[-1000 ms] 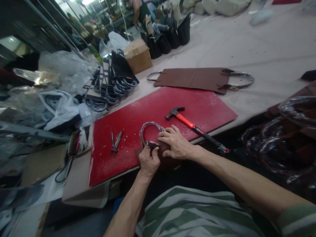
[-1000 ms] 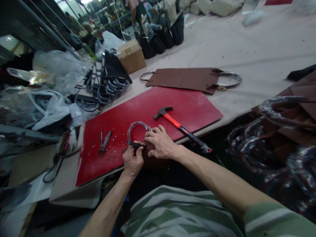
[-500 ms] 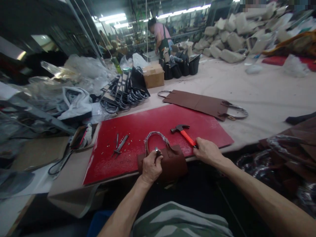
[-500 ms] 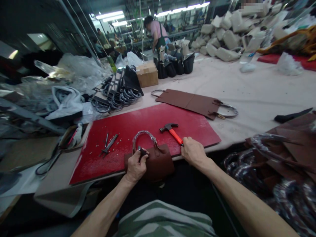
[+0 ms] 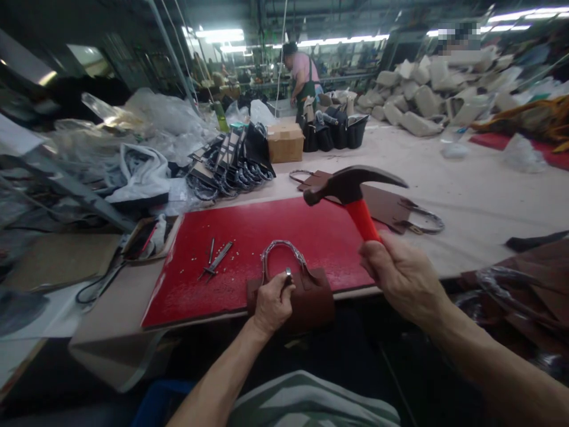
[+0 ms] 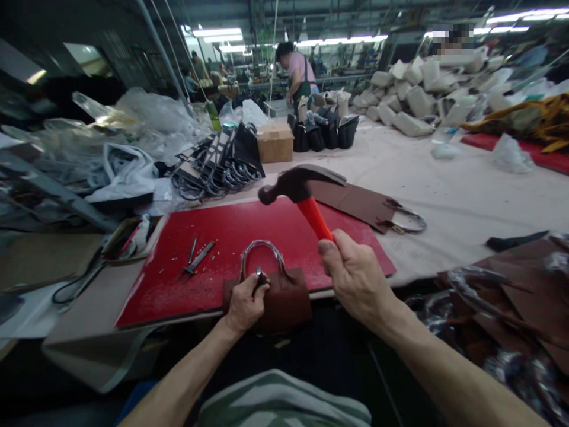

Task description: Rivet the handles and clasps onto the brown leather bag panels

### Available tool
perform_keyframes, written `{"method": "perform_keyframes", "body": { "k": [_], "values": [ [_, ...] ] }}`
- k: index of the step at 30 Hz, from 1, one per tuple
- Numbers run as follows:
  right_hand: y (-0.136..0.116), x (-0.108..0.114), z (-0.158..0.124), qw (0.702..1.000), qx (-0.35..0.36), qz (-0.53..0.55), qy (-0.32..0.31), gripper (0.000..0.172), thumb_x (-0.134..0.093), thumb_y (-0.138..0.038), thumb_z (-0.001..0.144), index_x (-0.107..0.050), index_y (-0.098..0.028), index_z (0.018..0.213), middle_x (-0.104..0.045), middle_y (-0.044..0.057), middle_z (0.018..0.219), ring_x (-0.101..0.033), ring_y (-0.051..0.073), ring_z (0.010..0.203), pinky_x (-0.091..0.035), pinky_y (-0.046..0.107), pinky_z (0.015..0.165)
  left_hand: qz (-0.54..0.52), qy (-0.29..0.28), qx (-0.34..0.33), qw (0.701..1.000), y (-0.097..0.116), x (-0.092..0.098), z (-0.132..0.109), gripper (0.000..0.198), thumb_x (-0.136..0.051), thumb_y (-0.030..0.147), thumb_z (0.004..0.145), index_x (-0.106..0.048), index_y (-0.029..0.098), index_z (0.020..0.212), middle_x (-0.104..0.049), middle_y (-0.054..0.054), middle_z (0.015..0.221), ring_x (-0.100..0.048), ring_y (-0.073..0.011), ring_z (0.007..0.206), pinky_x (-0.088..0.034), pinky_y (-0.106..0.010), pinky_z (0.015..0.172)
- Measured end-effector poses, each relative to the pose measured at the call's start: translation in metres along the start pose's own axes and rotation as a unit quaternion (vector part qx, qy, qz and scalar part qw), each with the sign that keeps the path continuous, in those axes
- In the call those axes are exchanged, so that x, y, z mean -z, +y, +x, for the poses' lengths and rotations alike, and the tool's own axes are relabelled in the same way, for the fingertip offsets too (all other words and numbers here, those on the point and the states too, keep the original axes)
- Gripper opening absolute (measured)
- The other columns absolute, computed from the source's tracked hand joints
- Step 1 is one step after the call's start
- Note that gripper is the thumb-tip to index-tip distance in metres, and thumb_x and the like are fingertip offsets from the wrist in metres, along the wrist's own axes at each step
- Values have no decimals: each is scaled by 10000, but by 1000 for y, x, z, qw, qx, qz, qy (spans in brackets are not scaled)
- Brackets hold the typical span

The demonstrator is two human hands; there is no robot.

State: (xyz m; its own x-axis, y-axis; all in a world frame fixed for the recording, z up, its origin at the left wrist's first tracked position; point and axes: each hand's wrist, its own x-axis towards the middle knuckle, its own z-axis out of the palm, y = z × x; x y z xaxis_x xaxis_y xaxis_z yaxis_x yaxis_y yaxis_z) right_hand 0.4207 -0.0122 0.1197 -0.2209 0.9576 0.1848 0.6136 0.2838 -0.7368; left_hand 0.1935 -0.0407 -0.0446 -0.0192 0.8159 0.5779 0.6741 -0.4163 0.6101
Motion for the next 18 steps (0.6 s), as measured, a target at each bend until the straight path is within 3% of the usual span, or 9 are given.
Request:
{"method": "perform_keyframes", "body": {
  "k": [2,5,6,7,10,12,13,16,18],
  "values": [
    [-9,4,-7,989,81,-119,-18,307,-337,-440,970,-398,-228,756,-475,-2,578,-391,127,472,-244,278,503,0,-1,1,1000,-1,-1,0,135,-509,166,903,-608,185,993,-728,-64,867,-720,-199,802,-575,-275,749],
    [-14,6,-10,953,98,-246,-149,227,-353,-339,951,-400,-231,756,-505,14,567,-364,142,452,-171,312,522,0,-2,-6,1000,-2,-1,0,133,-504,169,905,-608,186,985,-729,-62,855,-722,-198,792,-577,-272,738],
    [-17,9,-10,946,98,-263,-164,231,-354,-345,954,-400,-233,757,-509,15,567,-369,146,453,-167,314,525,1,-3,-10,1000,-2,-1,0,136,-502,170,905,-609,186,987,-729,-62,857,-722,-197,793,-578,-272,740],
    [-21,12,-9,947,102,-263,-152,254,-347,-373,964,-398,-236,755,-507,15,566,-377,150,458,-176,312,525,1,-4,-12,1000,-3,-1,-1,138,-504,172,905,-610,186,992,-730,-63,863,-722,-196,798,-579,-271,746],
    [-33,20,-11,973,116,-199,6,353,-265,-482,1001,-397,-249,771,-500,17,580,-424,163,490,-256,298,526,5,-9,-7,1000,-3,0,-1,146,-507,185,909,-615,185,1007,-731,-70,888,-721,-197,827,-581,-278,772],
    [-32,19,-16,977,110,-172,64,376,-217,-491,1010,-405,-251,791,-496,16,575,-438,165,485,-275,292,517,8,-13,-4,1000,-2,1,0,138,-507,196,910,-616,185,993,-729,-70,875,-720,-197,820,-581,-277,772],
    [-29,16,-18,976,106,-185,34,365,-223,-472,1007,-405,-247,784,-483,10,555,-421,161,462,-253,292,503,9,-16,-5,1000,-2,1,0,131,-505,198,910,-615,186,980,-727,-68,863,-719,-195,810,-581,-274,766],
    [-10,7,-22,949,77,-271,-139,289,-319,-403,969,-424,-232,760,-493,10,539,-393,149,433,-170,302,499,2,-23,-14,1000,-2,2,1,125,-495,189,915,-610,186,966,-719,-61,845,-716,-193,792,-581,-270,748],
    [3,4,-17,939,45,-298,-168,275,-346,-402,961,-455,-225,780,-528,20,578,-424,155,470,-177,305,522,-6,-17,-18,1000,-2,2,1,130,-494,184,919,-607,183,983,-717,-67,859,-715,-199,798,-583,-282,748]
  ]
}}
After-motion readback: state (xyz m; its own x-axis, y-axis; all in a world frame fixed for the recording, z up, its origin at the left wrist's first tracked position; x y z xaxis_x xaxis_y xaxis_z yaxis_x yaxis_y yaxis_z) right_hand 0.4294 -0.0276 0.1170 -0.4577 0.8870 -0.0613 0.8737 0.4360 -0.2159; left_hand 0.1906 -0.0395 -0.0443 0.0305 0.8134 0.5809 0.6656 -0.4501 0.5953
